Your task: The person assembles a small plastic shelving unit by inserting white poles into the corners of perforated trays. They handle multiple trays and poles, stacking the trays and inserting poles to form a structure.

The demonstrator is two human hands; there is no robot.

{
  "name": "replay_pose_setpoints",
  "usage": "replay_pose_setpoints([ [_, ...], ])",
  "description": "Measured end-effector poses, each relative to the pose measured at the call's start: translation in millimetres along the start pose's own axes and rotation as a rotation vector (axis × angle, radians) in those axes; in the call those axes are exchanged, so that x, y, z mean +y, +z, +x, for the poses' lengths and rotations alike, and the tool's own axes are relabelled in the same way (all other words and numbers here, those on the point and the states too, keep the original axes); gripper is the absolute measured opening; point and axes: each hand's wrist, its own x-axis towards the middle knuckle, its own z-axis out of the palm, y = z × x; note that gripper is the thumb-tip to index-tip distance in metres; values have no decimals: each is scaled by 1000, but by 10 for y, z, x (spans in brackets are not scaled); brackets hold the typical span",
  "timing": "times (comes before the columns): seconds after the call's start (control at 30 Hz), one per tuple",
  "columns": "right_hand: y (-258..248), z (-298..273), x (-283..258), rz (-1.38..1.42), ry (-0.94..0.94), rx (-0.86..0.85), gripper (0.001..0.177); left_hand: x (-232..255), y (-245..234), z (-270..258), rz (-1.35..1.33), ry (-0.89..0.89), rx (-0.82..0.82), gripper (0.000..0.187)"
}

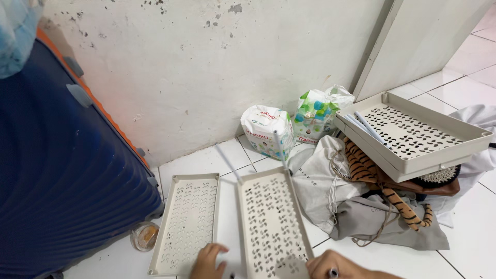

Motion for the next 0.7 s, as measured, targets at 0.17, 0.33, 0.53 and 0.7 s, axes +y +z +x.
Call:
replay_pose_setpoints([
  [0.17, 245, -14, 259, 160, -43, 139, 33, 686, 194, 162, -570, -525, -216, 44],
  [0.33, 132, 89, 77, 72, 255, 396, 25, 608, 420, 68, -752, -348, -93, 50],
  [0.53, -68, 137, -258, -332, 730, 443, 13, 699, 204, -87, -584, -345, -126, 40],
  [0.7, -207, 184, -319, -567, 716, 211, 13, 1061, -410, -44, 10, -218, -235, 37],
])
